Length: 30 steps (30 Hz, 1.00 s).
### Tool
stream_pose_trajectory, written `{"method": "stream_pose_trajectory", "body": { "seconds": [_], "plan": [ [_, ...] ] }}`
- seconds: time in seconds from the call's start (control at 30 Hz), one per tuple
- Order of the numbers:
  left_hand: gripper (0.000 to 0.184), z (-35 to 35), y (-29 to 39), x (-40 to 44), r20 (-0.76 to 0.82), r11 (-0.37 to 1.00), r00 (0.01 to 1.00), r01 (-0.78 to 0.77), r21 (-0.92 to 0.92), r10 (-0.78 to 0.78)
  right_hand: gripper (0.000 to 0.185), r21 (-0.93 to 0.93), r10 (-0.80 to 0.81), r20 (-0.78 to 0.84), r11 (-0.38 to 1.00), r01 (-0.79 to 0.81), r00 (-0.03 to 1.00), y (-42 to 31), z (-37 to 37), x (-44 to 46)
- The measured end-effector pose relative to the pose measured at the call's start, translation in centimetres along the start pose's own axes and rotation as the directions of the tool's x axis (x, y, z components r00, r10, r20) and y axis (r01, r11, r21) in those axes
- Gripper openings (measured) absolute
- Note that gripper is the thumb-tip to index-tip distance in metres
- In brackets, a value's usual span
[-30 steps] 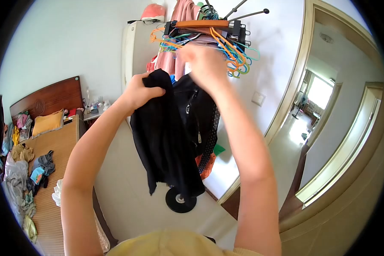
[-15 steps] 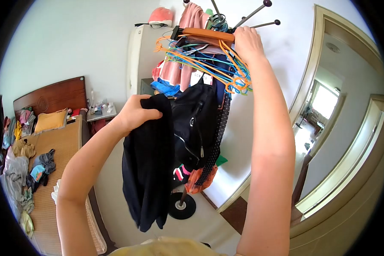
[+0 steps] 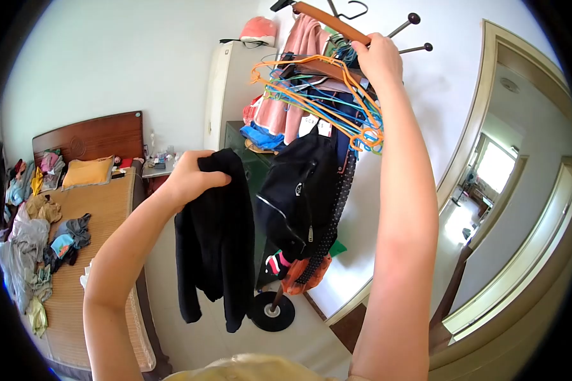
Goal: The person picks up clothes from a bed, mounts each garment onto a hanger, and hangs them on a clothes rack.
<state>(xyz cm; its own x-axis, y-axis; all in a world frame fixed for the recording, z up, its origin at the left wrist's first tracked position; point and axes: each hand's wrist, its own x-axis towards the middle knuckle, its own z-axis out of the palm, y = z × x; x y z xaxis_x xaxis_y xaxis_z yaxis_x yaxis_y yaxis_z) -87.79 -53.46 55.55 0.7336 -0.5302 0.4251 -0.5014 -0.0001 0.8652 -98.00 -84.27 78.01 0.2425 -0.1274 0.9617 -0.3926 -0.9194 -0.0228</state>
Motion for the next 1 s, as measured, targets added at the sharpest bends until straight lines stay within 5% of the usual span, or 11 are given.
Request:
{"method": "stream_pose_trajectory", "body": {
  "seconds": [0.17,0.2,0.33,0.4,0.47,0.5,0.57,0.63,0.73,0.83,1.0],
  "plan": [
    [0.042,-2.3,-2.8,-3.4,-0.019,0.977,0.998,0.060,-0.207,-0.065,0.036,0.131,-0.119,-0.170,0.981,0.142,0.978,-3.9,-1.2,-9.8],
    [0.053,-2.9,-1.6,-5.5,0.038,0.958,0.995,0.104,-0.268,-0.097,0.034,0.253,-0.127,-0.117,0.955,0.153,0.985,-5.6,-1.1,-12.7],
    [0.041,-1.8,-3.7,-13.2,-0.089,0.877,0.950,0.237,-0.418,-0.299,0.032,0.674,-0.286,0.249,0.737,0.046,0.926,-12.9,3.6,-24.1],
    [0.040,-1.2,-8.1,-16.4,-0.014,0.832,0.944,0.282,-0.477,-0.328,0.032,0.737,-0.428,0.469,0.671,-0.076,0.772,-17.9,7.3,-29.9],
    [0.050,-0.8,-11.3,-20.2,-0.118,0.759,0.859,0.367,-0.538,-0.499,0.032,0.776,-0.598,0.531,0.628,-0.061,0.600,-22.9,10.6,-36.2],
    [0.053,-1.1,-11.9,-21.9,-0.139,0.698,0.819,0.371,-0.612,-0.557,0.032,0.778,-0.640,0.606,0.601,-0.184,0.473,-25.6,11.8,-39.3],
    [0.039,-1.6,-13.9,-25.2,-0.161,0.547,0.713,0.352,-0.760,-0.683,0.029,0.805,-0.766,0.593,0.571,-0.160,0.250,-30.7,15.0,-45.9],
    [0.039,-1.6,-15.2,-28.6,-0.160,0.454,0.653,0.311,-0.835,-0.741,0.025,0.836,-0.829,0.544,0.523,-0.163,0.130,-35.8,16.4,-52.0],
    [0.047,-1.7,-15.1,-32.2,-0.222,0.454,0.526,0.366,-0.812,-0.821,0.024,0.855,-0.863,0.486,0.436,-0.282,0.137,-43.2,17.1,-58.7],
    [0.050,-2.2,-16.3,-34.5,-0.299,0.449,0.410,0.341,-0.826,-0.862,0.032,0.709,-0.847,0.523,0.365,-0.604,0.102,-50.3,17.6,-62.9],
    [0.042,-4.4,-16.0,-35.6,-0.376,0.475,0.365,0.232,-0.849,-0.852,0.049,0.902,-0.944,0.329,0.302,-0.308,0.036,-52.7,16.9,-63.2]
  ]
}}
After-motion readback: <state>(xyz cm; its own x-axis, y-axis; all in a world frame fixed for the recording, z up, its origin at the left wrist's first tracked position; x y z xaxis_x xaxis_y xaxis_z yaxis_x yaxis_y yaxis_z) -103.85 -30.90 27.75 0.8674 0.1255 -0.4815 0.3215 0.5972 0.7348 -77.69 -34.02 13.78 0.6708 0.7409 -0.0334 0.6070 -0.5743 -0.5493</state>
